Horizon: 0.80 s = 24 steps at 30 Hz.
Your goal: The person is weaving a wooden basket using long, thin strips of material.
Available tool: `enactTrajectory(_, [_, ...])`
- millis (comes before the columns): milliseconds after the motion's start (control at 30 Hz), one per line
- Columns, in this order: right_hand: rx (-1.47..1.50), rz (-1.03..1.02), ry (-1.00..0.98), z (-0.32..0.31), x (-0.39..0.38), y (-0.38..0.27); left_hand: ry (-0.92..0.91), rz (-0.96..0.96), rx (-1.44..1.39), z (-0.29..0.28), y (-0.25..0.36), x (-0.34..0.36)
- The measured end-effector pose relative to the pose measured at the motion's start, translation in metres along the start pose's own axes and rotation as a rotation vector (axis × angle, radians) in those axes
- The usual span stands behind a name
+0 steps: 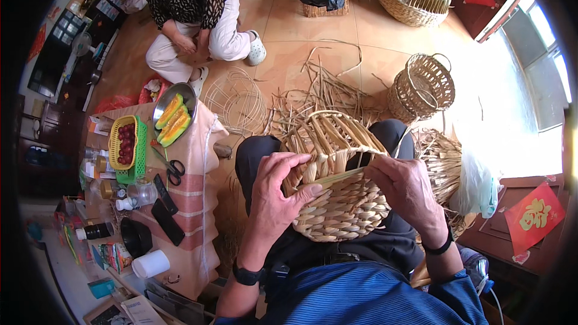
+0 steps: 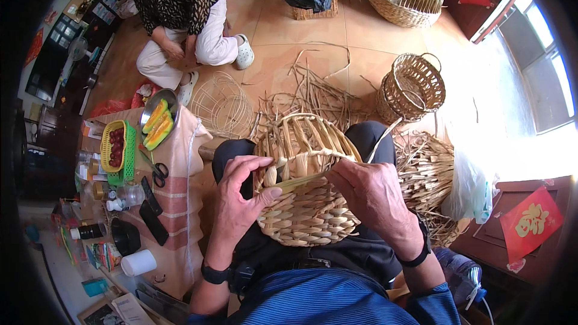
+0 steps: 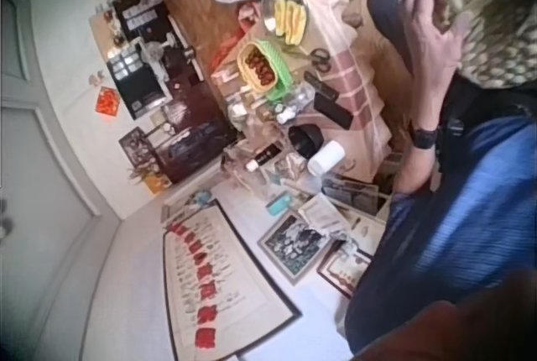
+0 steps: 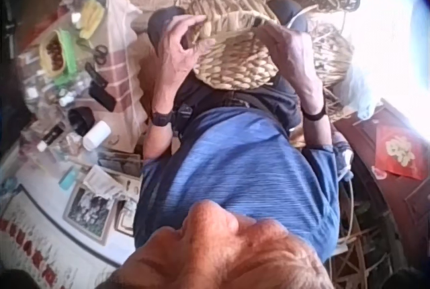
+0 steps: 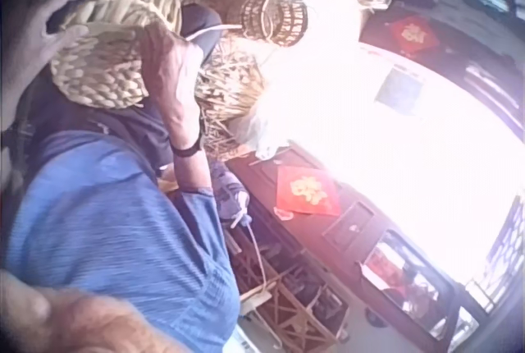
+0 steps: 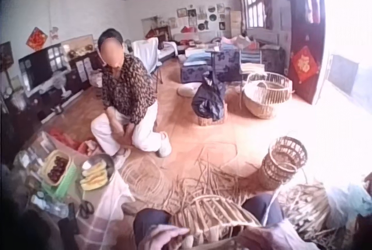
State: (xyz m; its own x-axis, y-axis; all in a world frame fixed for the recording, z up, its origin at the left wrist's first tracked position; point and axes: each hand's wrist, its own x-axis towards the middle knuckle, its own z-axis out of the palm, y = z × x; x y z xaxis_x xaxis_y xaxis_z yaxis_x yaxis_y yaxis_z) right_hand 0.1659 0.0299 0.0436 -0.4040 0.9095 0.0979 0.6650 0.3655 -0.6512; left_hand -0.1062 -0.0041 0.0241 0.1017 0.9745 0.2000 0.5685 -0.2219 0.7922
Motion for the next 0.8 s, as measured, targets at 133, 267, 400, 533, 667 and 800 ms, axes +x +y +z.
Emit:
enactTrajectory(133, [0.036, -0.020, 0.037, -0.002, 0.012, -0.011, 0.012, -0.106, -0.099, 0.006, 0.001, 0.002])
enactTrajectory(267, [0.028, -0.078, 0.077, 0.001, 0.021, -0.017, 0.024, -0.114, -0.114, 0.013, 0.000, 0.001])
enactTrajectory(400, [0.008, -0.151, 0.081, 0.004, 0.025, -0.027, 0.085, -0.113, -0.132, 0.017, 0.008, 0.004])
enactTrajectory(533, [-0.036, -0.283, 0.077, 0.012, 0.027, -0.038, 0.049, -0.160, -0.096, 0.021, 0.008, 0.010])
enactTrajectory(667, [-0.072, -0.279, 0.022, 0.022, 0.025, -0.043, 0.037, -0.198, -0.026, 0.022, 0.006, 0.009])
enactTrajectory(800, [-0.110, -0.327, 0.048, 0.032, 0.028, -0.043, -0.152, -0.195, -0.204, 0.002, -0.007, 0.020])
